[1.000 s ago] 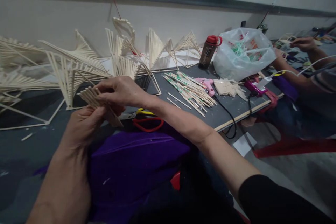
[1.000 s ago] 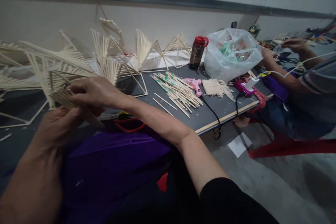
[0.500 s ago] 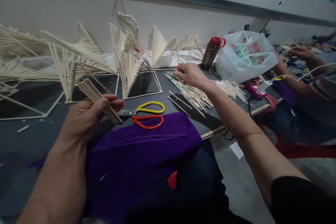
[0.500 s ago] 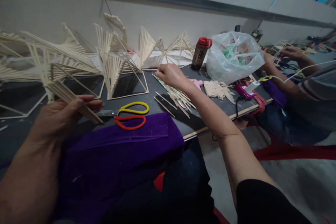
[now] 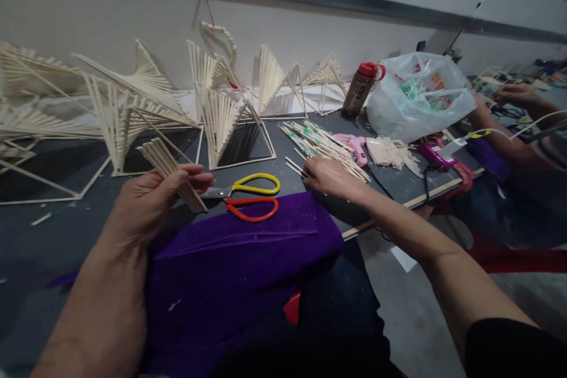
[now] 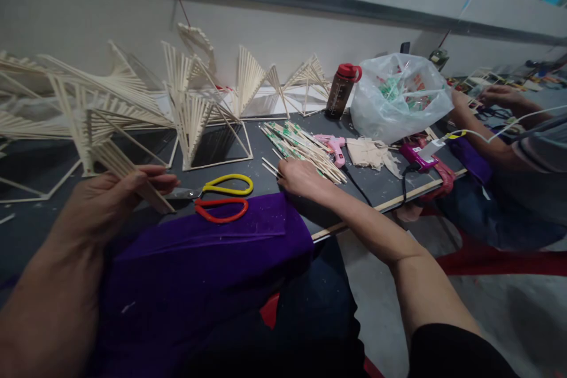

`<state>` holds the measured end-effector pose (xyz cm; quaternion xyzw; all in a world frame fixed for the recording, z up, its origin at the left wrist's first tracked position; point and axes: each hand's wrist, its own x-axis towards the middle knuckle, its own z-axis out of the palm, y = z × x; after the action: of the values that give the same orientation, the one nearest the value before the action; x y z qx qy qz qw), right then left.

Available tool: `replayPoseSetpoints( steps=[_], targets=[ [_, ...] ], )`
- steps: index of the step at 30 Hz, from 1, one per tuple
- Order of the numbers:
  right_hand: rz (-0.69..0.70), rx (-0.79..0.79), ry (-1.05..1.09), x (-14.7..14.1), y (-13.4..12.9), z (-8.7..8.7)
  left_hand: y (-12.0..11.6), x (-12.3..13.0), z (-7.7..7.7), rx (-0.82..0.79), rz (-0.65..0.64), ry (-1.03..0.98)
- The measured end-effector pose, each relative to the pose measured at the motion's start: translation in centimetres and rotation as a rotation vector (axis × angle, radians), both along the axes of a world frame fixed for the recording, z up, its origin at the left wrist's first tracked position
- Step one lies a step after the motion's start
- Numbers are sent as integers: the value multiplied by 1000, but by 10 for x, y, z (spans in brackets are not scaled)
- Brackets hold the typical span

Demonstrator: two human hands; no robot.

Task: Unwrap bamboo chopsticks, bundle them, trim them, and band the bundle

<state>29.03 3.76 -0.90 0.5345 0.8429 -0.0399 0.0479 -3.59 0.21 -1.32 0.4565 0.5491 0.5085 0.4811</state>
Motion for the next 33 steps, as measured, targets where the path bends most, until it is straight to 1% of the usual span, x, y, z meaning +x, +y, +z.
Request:
replayPoseSetpoints(
  steps=[3,5,8,10,11,13,15,18,23,25,27,29,32,33],
  targets=[
    [-45,34,-4,-4,6,-7,0,0,1,1,0,3],
    [-66,85,-1,-4,12,-9,0,0,1,3,9,6],
    [-106,245,24,5,23,-6,0,-2,0,4,5,13],
    [-183,359,12,16,31,-4,0,-3,0,5,-7,12],
    [-230,385,-9,22,36,-4,0,-3,0,6,-11,14],
    [-291,363,-57,32,42,-6,-1,-3,0,1,-10,24],
    [-295,297,-85,34,43,-9,-1,-3,0,-4,-11,36],
    [-213,257,-77,23,33,-14,-1,-3,0,-14,-12,48],
    [-77,237,-9,-7,2,-15,0,-1,1,-41,13,66],
    [-22,209,40,-10,-5,-12,0,0,2,-41,24,74],
    [8,182,103,-5,-4,-7,0,2,3,-37,32,82],
    [-43,189,137,10,2,-2,0,3,4,-38,37,81],
    [-235,236,68,41,17,1,0,5,6,-61,38,58],
    [-277,238,26,50,20,1,0,5,7,-67,39,55]
  ],
)
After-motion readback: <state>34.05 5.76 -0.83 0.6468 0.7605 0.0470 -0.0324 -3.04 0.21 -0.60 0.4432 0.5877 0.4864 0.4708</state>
